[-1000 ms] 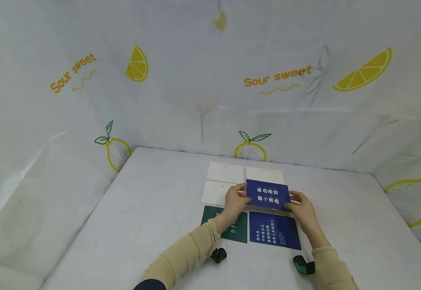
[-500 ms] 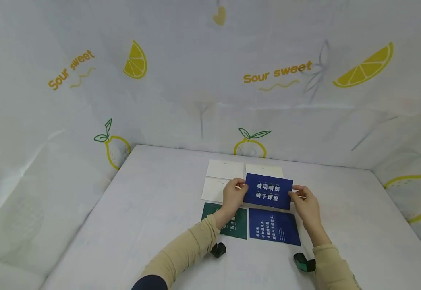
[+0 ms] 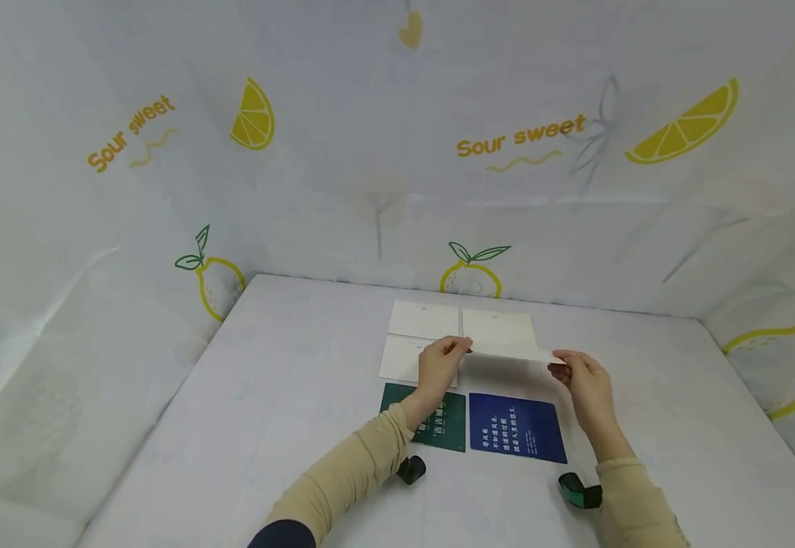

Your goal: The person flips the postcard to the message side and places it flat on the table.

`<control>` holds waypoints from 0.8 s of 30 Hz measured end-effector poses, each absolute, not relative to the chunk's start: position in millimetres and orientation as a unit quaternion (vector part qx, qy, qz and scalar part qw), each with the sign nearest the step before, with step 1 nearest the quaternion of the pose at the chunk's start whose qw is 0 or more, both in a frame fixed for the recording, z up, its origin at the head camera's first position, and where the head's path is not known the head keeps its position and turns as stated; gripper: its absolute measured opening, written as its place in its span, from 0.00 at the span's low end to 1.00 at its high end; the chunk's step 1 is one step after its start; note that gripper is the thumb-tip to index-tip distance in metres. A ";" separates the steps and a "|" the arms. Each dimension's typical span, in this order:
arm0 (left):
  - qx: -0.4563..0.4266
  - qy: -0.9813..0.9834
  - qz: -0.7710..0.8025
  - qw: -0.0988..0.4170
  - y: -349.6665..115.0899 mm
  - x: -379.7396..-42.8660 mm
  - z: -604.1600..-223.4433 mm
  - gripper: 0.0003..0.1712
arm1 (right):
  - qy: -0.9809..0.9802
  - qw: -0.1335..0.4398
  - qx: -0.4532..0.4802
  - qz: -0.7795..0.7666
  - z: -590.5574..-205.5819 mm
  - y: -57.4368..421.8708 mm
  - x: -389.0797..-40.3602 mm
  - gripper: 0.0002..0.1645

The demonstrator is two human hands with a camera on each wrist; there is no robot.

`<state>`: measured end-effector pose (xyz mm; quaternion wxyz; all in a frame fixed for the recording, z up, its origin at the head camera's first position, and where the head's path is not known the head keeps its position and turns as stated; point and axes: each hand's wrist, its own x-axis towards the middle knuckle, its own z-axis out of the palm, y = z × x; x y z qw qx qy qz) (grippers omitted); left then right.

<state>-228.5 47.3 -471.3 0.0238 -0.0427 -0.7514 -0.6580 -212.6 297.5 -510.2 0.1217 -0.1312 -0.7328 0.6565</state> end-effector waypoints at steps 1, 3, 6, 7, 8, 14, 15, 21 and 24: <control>-0.043 -0.755 -0.654 0.018 47.0 -229.2 -472.1 0.14 | -0.730 0.111 -0.124 0.662 -506.5 297.8 -209.8 0.20; -0.049 -0.762 -0.646 0.003 46.1 -230.3 -473.4 0.13 | -0.742 0.100 -0.130 0.651 -500.5 296.6 -205.1 0.20; -0.062 -0.768 -0.637 -0.027 45.5 -232.2 -476.0 0.12 | -0.777 0.086 -0.152 0.605 -490.9 292.1 -199.0 0.20; -0.068 -0.772 -0.632 -0.034 45.7 -233.5 -477.6 0.12 | -0.798 0.078 -0.156 0.578 -486.6 290.0 -196.8 0.21; -0.074 -0.777 -0.624 -0.039 46.1 -234.5 -478.6 0.12 | -0.815 0.076 -0.164 0.551 -483.3 287.2 -195.5 0.22; -0.117 -0.852 -0.511 -0.023 53.0 -242.9 -483.3 0.13 | -0.911 0.029 -0.134 0.390 -466.3 273.5 -190.6 0.28; -0.127 -0.867 -0.482 -0.015 54.2 -243.6 -483.2 0.14 | -0.921 0.020 -0.123 0.370 -465.6 272.9 -190.7 0.28; -0.168 -0.924 -0.344 0.019 58.7 -242.8 -480.6 0.13 | -0.946 -0.012 -0.074 0.314 -463.2 276.7 -194.9 0.27; -0.171 -0.935 -0.309 0.022 60.9 -241.0 -480.8 0.13 | -0.951 -0.037 -0.063 0.299 -462.2 277.1 -197.8 0.27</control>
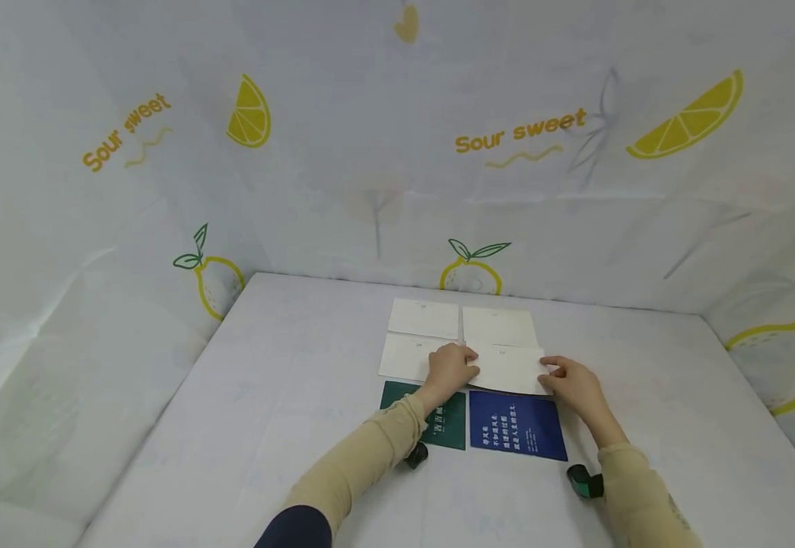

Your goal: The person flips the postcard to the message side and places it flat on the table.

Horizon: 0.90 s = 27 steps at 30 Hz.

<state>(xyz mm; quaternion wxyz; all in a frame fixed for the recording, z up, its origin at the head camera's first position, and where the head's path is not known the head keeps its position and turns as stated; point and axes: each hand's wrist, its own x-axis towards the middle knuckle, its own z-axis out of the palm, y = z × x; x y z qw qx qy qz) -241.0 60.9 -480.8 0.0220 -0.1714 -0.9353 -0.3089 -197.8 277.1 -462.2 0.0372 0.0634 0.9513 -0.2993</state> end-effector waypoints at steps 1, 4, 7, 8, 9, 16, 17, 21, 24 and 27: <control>-0.174 -0.938 -0.299 0.021 61.8 -240.9 -480.9 0.13 | 0.952 0.047 0.063 -0.295 -461.7 277.4 -199.0 0.27; -0.185 -0.945 -0.269 0.025 64.8 -241.0 -481.5 0.12 | 0.955 0.070 0.061 -0.283 -461.2 278.5 -202.6 0.27; -0.194 -0.951 -0.238 0.030 67.0 -241.6 -482.0 0.12 | 0.956 0.080 0.056 -0.277 -461.5 279.8 -206.3 0.26; -0.195 -0.953 -0.230 0.032 67.6 -241.8 -482.0 0.12 | 0.956 0.082 0.054 -0.276 -461.6 280.0 -207.5 0.26; -0.196 -0.955 -0.221 0.034 67.9 -241.9 -481.7 0.11 | 0.957 0.083 0.051 -0.273 -461.6 280.1 -208.9 0.26; -0.218 -0.964 -0.141 0.060 70.7 -242.3 -478.0 0.06 | 0.967 0.103 0.038 -0.231 -460.6 278.8 -217.1 0.23; -0.223 -0.965 -0.124 0.065 71.5 -242.3 -478.5 0.06 | 0.968 0.110 0.035 -0.223 -460.4 278.7 -217.7 0.23; -0.237 -0.967 -0.058 0.071 73.3 -241.2 -479.7 0.08 | 0.969 0.131 0.026 -0.207 -459.5 278.2 -217.2 0.22; -0.238 -0.968 -0.037 0.075 73.4 -240.8 -479.7 0.09 | 0.968 0.136 0.023 -0.211 -460.4 279.3 -216.1 0.23; -0.236 -0.968 -0.029 0.078 72.4 -240.7 -478.2 0.09 | 0.966 0.129 0.021 -0.222 -461.7 281.2 -215.1 0.23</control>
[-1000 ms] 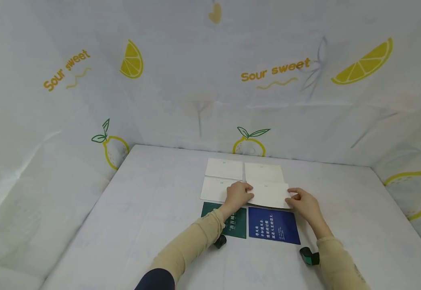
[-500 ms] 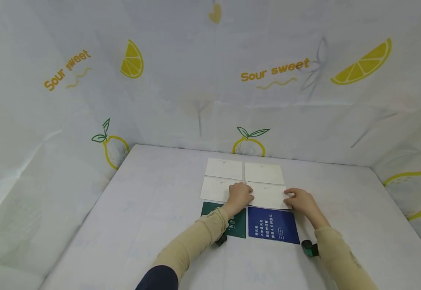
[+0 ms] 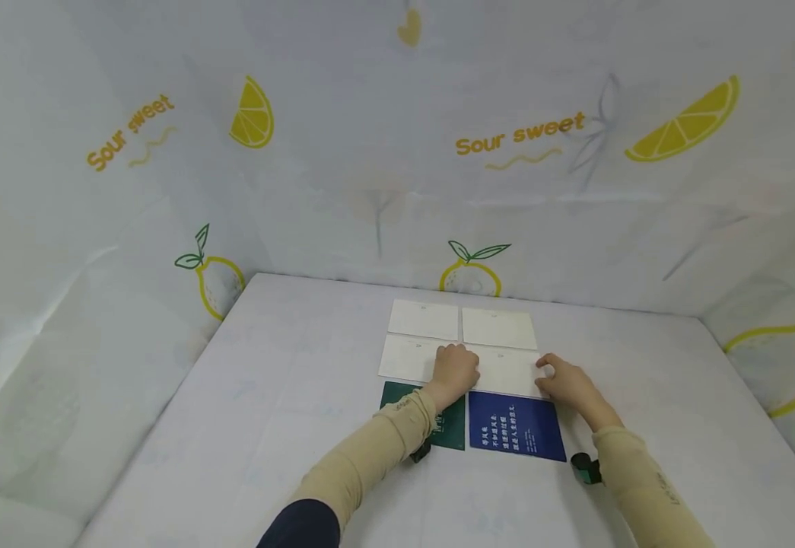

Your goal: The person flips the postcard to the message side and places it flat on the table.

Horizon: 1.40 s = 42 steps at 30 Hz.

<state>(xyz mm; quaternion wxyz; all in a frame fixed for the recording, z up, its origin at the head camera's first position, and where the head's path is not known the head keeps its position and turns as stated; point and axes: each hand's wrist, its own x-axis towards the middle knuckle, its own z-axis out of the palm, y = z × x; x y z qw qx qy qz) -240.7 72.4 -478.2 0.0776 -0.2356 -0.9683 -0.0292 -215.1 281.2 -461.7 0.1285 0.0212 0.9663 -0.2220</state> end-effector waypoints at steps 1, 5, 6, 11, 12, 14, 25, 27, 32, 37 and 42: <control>-0.234 -0.969 -0.029 0.076 71.7 -240.8 -477.4 0.09 | 0.967 0.121 0.020 -0.224 -462.0 281.7 -214.4 0.23; -0.221 -0.972 -0.058 0.050 67.4 -239.5 -472.6 0.12 | 0.966 0.074 0.031 -0.247 -458.9 279.7 -208.7 0.23; -0.216 -0.973 -0.074 0.040 65.7 -238.9 -470.7 0.13 | 0.964 0.060 0.034 -0.258 -457.0 278.3 -206.8 0.23; -0.201 -0.965 -0.167 0.016 51.2 -234.5 -458.2 0.20 | 0.943 0.044 0.026 -0.328 -445.0 265.8 -196.1 0.26; -0.203 -0.962 -0.185 0.017 46.8 -233.1 -455.3 0.20 | 0.939 0.050 0.025 -0.339 -443.6 262.4 -193.7 0.26; -0.203 -0.955 -0.216 0.012 35.8 -228.5 -450.3 0.21 | 0.930 0.073 0.015 -0.359 -442.3 254.5 -188.4 0.28; -0.203 -0.953 -0.224 0.014 -26.2 -197.1 -453.0 0.28 | 0.880 0.147 -0.006 -0.451 -446.4 209.0 -159.7 0.37; -0.200 -0.952 -0.232 0.001 -33.8 -192.4 -455.0 0.30 | 0.861 0.164 -0.002 -0.481 -446.2 202.0 -155.9 0.38; -0.175 -0.948 -0.262 -0.039 -47.9 -181.2 -460.0 0.35 | 0.821 0.200 -0.004 -0.535 -448.4 186.1 -150.6 0.41; -0.136 -0.940 -0.306 -0.073 -58.1 -172.8 -465.5 0.38 | 0.814 0.207 0.000 -0.543 -446.4 174.7 -145.3 0.42; -0.103 -0.927 -0.346 -0.102 -65.6 -167.3 -472.0 0.40 | 0.807 0.217 0.004 -0.549 -446.0 169.7 -140.5 0.43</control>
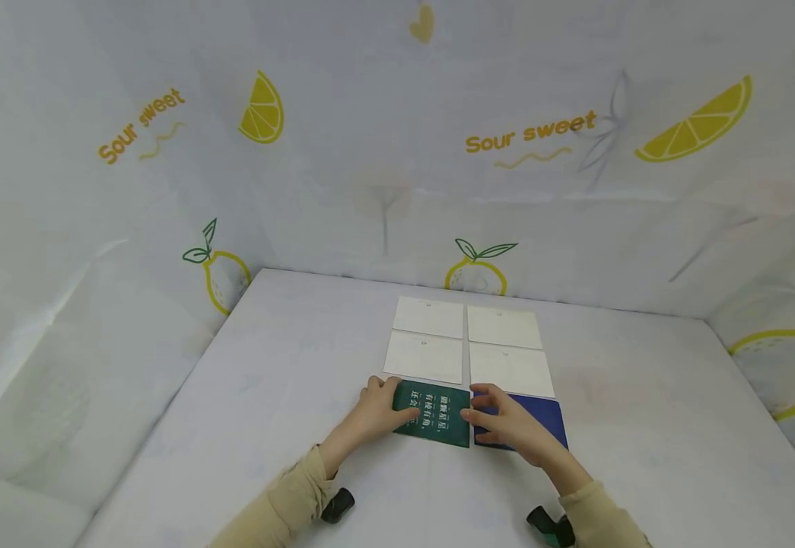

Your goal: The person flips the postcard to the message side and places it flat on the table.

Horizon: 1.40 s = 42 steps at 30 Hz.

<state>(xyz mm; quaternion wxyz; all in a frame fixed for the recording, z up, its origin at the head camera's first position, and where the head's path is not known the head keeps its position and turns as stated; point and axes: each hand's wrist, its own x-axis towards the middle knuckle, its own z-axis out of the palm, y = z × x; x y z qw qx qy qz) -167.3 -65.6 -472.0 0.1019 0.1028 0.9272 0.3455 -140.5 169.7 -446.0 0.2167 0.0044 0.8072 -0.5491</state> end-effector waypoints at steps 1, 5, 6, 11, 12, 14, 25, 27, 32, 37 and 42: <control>0.095 0.924 0.354 0.104 -67.0 -166.0 -473.0 0.40 | 0.806 0.216 0.006 -0.551 -446.5 168.9 -140.4 0.42; 0.064 0.916 0.382 0.104 -72.5 -161.9 -474.2 0.41 | 0.806 0.210 0.011 -0.553 -450.2 167.1 -141.0 0.40; 0.058 0.913 0.390 0.105 -74.0 -161.7 -474.0 0.41 | 0.807 0.208 0.012 -0.553 -450.9 166.9 -141.0 0.40; 0.036 0.886 0.447 0.121 -81.3 -163.0 -474.2 0.39 | 0.808 0.199 0.012 -0.555 -454.0 165.8 -140.6 0.39; 0.029 0.880 0.458 0.124 -82.9 -163.3 -475.2 0.38 | 0.806 0.198 0.015 -0.558 -454.6 165.5 -140.6 0.39; 0.015 0.868 0.479 0.129 -85.7 -163.8 -477.0 0.37 | 0.805 0.192 0.023 -0.561 -455.9 165.2 -140.7 0.39; -0.022 0.820 0.562 0.109 -88.3 -164.7 -484.6 0.35 | 0.832 0.132 0.052 -0.536 -464.7 161.9 -143.7 0.36; -0.022 0.814 0.572 0.096 -86.2 -165.4 -484.3 0.35 | 0.832 0.124 0.054 -0.538 -464.6 159.0 -144.4 0.37; -0.024 0.812 0.579 0.062 -82.1 -166.4 -482.7 0.33 | 0.832 0.105 0.055 -0.543 -462.8 154.2 -144.5 0.38; -0.029 0.806 0.590 0.040 -80.2 -167.8 -481.5 0.29 | 0.841 0.074 0.061 -0.532 -460.1 153.0 -146.9 0.36; -0.028 0.790 0.613 0.011 -78.5 -169.0 -476.6 0.20 | 0.840 0.056 0.064 -0.536 -454.9 153.4 -150.0 0.30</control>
